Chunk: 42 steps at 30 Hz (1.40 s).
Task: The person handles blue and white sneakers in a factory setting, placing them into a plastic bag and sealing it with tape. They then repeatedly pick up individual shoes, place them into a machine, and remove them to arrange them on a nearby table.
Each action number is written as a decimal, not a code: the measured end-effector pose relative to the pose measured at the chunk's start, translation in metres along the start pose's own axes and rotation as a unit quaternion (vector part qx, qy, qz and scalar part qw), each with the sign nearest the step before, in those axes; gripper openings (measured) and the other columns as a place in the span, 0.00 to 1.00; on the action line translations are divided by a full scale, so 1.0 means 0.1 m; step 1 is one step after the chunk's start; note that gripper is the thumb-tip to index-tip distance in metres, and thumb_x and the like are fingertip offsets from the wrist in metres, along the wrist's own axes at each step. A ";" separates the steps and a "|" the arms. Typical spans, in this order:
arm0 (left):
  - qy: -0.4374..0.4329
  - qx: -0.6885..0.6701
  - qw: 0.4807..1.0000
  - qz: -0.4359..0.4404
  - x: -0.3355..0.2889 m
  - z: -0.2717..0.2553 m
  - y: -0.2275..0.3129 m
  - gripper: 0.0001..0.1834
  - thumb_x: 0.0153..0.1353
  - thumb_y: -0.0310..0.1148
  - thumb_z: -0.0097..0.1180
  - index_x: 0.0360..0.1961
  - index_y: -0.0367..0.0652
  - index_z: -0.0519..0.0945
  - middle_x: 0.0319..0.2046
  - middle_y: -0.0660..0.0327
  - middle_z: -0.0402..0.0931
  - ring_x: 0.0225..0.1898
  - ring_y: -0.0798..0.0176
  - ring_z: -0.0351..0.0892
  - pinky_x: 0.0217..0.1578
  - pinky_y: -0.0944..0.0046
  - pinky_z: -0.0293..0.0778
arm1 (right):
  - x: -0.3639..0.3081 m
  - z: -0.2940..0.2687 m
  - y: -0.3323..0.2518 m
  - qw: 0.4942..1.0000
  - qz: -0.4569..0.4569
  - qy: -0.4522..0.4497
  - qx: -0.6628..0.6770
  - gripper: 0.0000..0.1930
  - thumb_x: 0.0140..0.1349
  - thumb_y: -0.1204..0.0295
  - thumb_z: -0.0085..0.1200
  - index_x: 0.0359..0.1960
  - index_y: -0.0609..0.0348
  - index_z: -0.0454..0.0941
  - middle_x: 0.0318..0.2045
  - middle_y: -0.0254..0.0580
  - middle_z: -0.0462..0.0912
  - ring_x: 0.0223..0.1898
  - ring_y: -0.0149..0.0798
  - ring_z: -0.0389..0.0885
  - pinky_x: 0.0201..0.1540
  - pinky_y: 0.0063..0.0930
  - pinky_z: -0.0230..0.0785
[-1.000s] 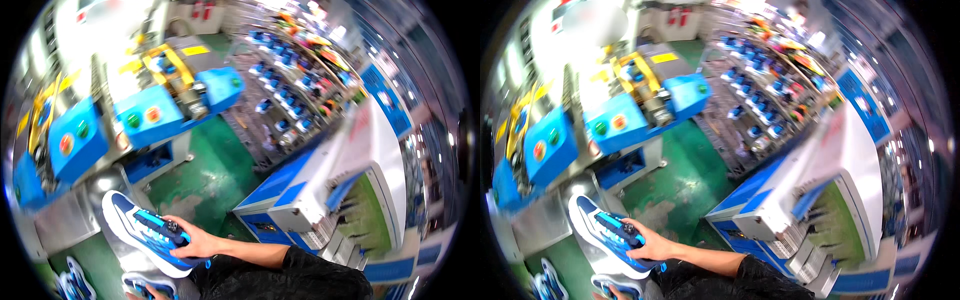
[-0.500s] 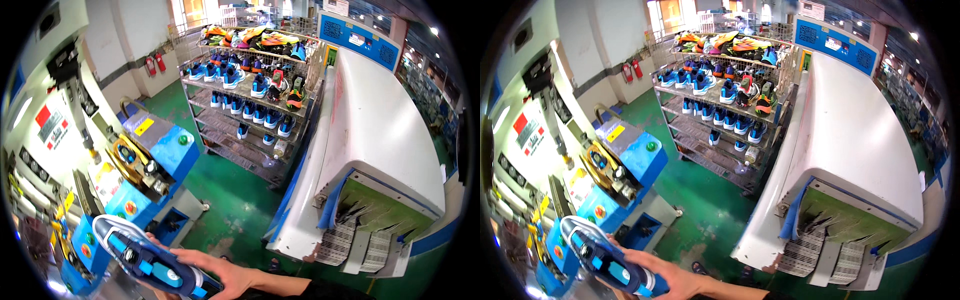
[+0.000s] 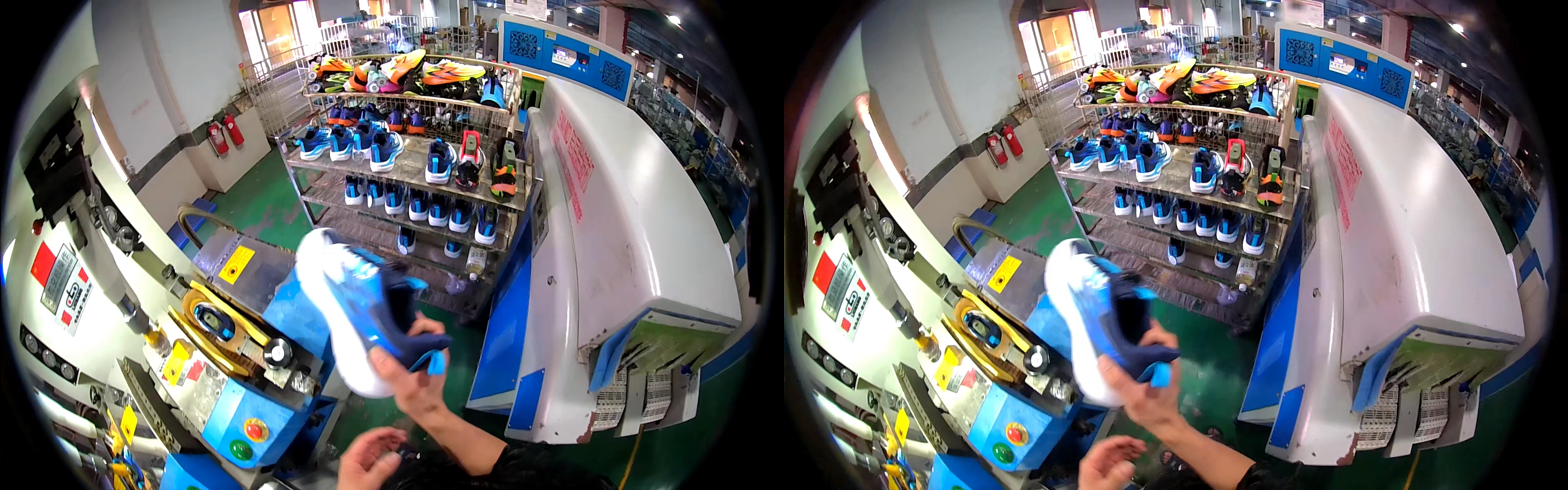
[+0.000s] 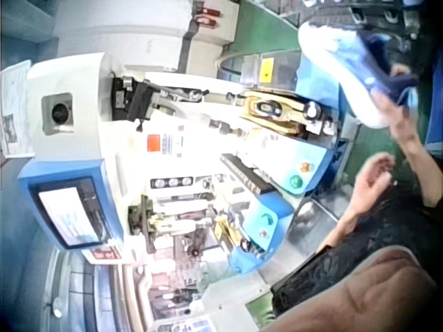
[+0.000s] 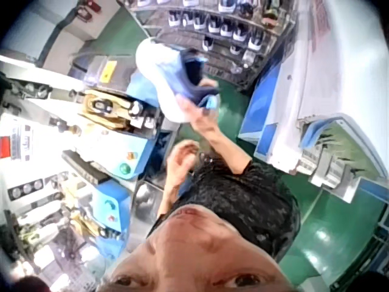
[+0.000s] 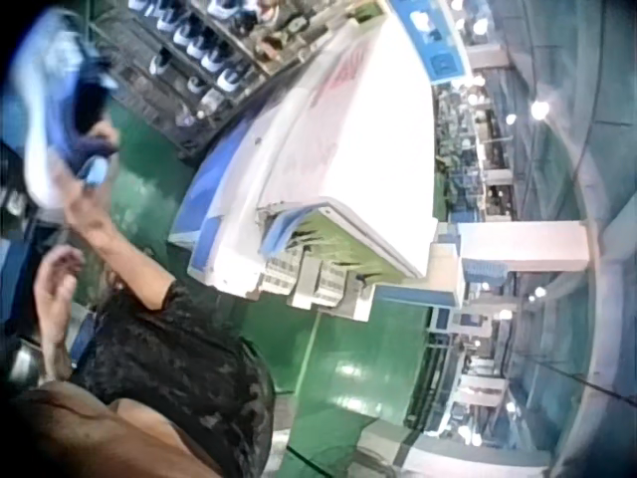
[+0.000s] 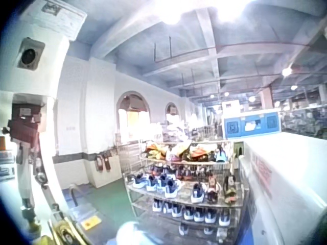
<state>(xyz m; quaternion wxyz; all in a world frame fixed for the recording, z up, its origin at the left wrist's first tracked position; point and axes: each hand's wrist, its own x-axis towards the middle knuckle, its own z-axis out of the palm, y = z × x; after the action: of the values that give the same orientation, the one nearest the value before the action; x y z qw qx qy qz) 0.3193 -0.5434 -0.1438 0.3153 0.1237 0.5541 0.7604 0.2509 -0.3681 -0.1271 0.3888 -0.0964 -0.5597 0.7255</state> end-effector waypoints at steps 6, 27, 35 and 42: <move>-0.159 0.252 0.954 -0.043 0.46 -0.04 0.15 0.20 0.62 0.25 0.61 0.56 0.36 0.75 0.48 0.57 0.77 0.51 0.62 0.77 0.54 0.64 0.72 | 1.42 -0.15 0.54 0.972 -0.171 0.112 -0.119 0.22 0.48 0.69 0.71 0.36 0.63 0.67 0.49 0.51 0.73 0.47 0.38 0.72 0.52 0.33 0.65; -0.024 0.052 0.987 -0.148 3.18 -0.11 0.76 0.25 0.65 0.34 0.60 0.60 0.37 0.70 0.57 0.59 0.74 0.61 0.63 0.69 0.62 0.62 0.62 | 5.60 1.02 2.30 0.939 -0.274 -0.030 -0.208 0.24 0.57 0.75 0.61 0.54 0.70 0.69 0.57 0.63 0.72 0.58 0.62 0.72 0.61 0.48 0.66; 0.033 -0.057 0.997 -0.037 3.01 -0.18 0.67 0.22 0.66 0.28 0.59 0.60 0.35 0.71 0.56 0.53 0.75 0.59 0.59 0.73 0.61 0.57 0.66 | 6.88 1.26 3.20 0.815 -0.019 -0.107 -0.570 0.18 0.55 0.67 0.65 0.42 0.67 0.75 0.42 0.62 0.82 0.45 0.62 0.82 0.47 0.51 0.77; 0.209 -0.082 0.974 0.037 3.18 -0.42 0.84 0.42 0.67 0.61 0.46 0.70 0.39 0.58 0.68 0.43 0.60 0.68 0.44 0.62 0.68 0.45 0.59 | 4.98 0.81 1.24 0.908 -0.103 -0.277 -0.296 0.16 0.60 0.63 0.63 0.39 0.64 0.76 0.29 0.49 0.83 0.32 0.39 0.84 0.35 0.33 0.74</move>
<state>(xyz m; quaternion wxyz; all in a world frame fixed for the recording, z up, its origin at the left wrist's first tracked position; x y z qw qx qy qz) 0.0223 -0.3953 -0.1328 0.1726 -0.0440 0.5388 0.8234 -0.1907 -0.1014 -0.0615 0.2445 0.0562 -0.8407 0.4799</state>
